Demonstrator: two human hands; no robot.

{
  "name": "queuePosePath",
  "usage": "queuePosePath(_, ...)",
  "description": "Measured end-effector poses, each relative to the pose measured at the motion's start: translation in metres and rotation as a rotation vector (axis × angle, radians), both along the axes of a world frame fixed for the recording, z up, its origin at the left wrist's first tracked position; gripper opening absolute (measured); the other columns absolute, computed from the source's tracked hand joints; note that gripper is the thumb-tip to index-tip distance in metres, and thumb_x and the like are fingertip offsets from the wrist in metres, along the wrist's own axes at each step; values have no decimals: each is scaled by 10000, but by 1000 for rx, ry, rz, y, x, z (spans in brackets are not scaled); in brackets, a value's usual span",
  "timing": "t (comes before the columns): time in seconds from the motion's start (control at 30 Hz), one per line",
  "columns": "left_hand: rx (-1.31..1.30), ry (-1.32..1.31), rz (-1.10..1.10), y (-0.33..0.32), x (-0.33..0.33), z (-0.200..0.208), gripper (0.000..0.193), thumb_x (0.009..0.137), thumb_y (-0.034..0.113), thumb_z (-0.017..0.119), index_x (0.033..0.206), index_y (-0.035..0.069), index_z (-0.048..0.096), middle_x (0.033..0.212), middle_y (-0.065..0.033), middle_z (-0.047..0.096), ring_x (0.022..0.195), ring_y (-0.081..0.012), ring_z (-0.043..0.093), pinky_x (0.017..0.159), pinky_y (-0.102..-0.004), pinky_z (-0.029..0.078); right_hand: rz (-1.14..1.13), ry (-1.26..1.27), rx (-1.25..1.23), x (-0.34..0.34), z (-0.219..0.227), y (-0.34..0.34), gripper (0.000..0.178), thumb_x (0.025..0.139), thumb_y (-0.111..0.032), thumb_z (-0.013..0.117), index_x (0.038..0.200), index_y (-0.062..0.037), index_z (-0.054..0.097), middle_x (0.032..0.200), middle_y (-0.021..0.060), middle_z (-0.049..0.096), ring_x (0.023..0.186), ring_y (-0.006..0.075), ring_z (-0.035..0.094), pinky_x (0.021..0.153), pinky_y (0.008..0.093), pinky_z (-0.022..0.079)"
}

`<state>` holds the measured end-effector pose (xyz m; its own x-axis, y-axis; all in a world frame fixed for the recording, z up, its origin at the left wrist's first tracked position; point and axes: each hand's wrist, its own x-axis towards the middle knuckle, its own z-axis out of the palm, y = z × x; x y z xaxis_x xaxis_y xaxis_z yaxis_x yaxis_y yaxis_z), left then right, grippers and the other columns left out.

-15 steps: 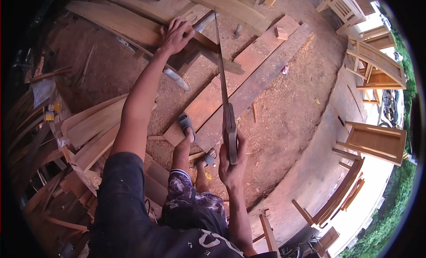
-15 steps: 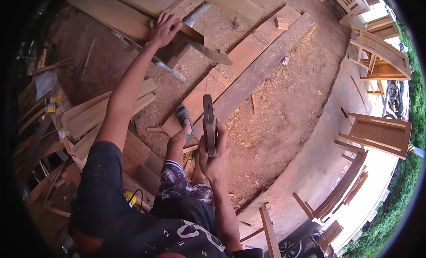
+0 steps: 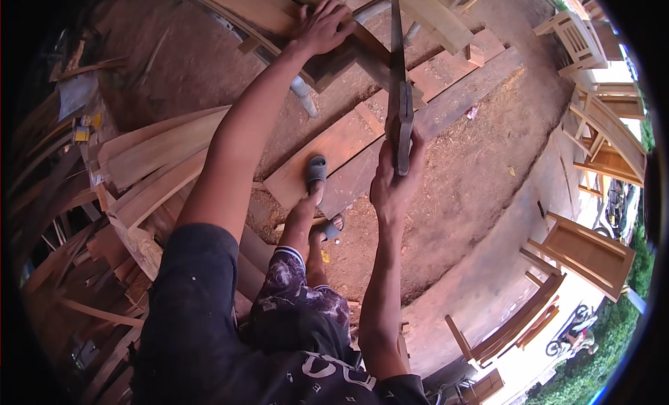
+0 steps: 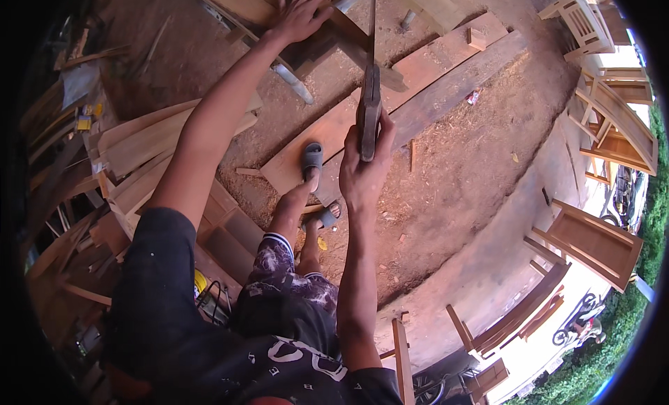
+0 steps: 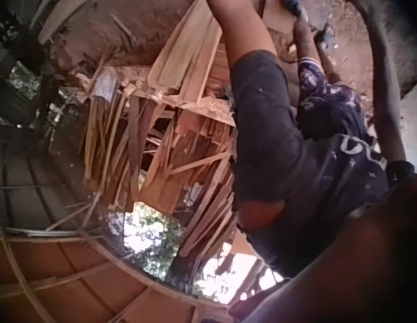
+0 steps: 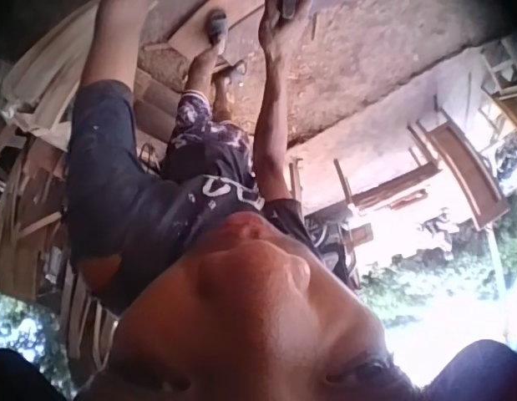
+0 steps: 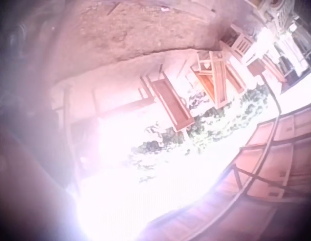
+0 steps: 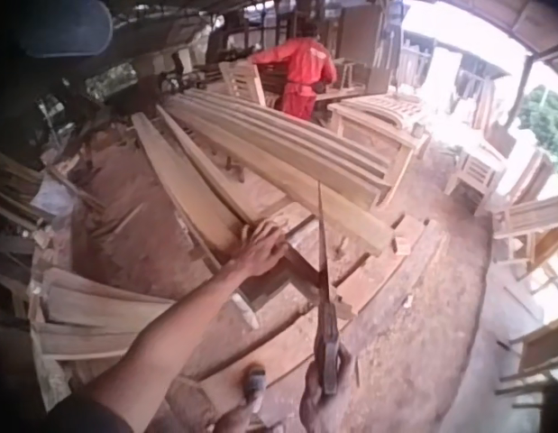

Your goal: Manually sawing wood planks using a hand saw in a furniture workshop.

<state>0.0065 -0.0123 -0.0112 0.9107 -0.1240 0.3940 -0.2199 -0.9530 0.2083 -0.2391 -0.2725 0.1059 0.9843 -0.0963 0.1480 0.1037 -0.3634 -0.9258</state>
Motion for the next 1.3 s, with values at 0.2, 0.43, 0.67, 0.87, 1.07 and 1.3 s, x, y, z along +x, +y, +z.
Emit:
queuePosePath(0.2, -126, -33, -125, -13, -15, -1, 351, 1014, 449, 471, 1256, 222, 583, 1420, 2, 502, 1448, -187, 359, 1095, -610, 297, 48, 155, 101, -6, 14, 5, 509, 993, -117, 583, 1463, -31, 405, 1049, 161, 640, 902, 194, 608, 808, 328, 507)
queuePosePath(0.43, -147, 139, -26, -10, -29, 38, 338, 1020, 386, 462, 1265, 178, 567, 1444, -81, 453, 1450, -294, 314, 1108, -668, 230, -69, 213, 183, -148, -19, -30, 493, 972, -62, 514, 1439, 48, 400, 1282, 177, 585, 1040, 196, 586, 889, 330, 474)
queuePosePath(0.67, -156, 136, 37, -5, -32, 32, 354, 1021, 374, 438, 1276, 174, 580, 1445, -94, 459, 1434, -302, 330, 1110, -670, 252, -70, 308, 142, -233, -12, -54, 525, 950, -91, 564, 1420, 76, 398, 1101, 143, 624, 841, 158, 586, 753, 331, 499)
queuePosePath(0.87, -205, 138, -42, -28, -22, 41, 303, 1003, 358, 462, 1193, 170, 604, 1344, -103, 505, 1376, -310, 382, 1096, -629, 288, 40, -88, 66, 5, -13, 4, 493, 968, -70, 567, 1431, 8, 416, 985, 123, 614, 821, 163, 550, 764, 332, 496)
queuePosePath(1.07, -203, 138, -19, -10, -33, 35, 268, 995, 346, 474, 1140, 164, 608, 1323, -99, 518, 1370, -299, 392, 1079, -626, 301, -41, 190, 29, -150, -10, -28, 502, 942, -63, 572, 1411, 42, 429, 1166, 180, 609, 1043, 225, 614, 917, 348, 486)
queuePosePath(1.3, -130, 169, 20, -18, -30, 48, 288, 1002, 347, 475, 1196, 170, 596, 1471, -95, 444, 1441, -318, 333, 1080, -700, 286, -80, 243, 158, -205, -27, -56, 542, 945, -76, 578, 1439, 19, 377, 1220, 186, 615, 949, 201, 620, 844, 345, 515)
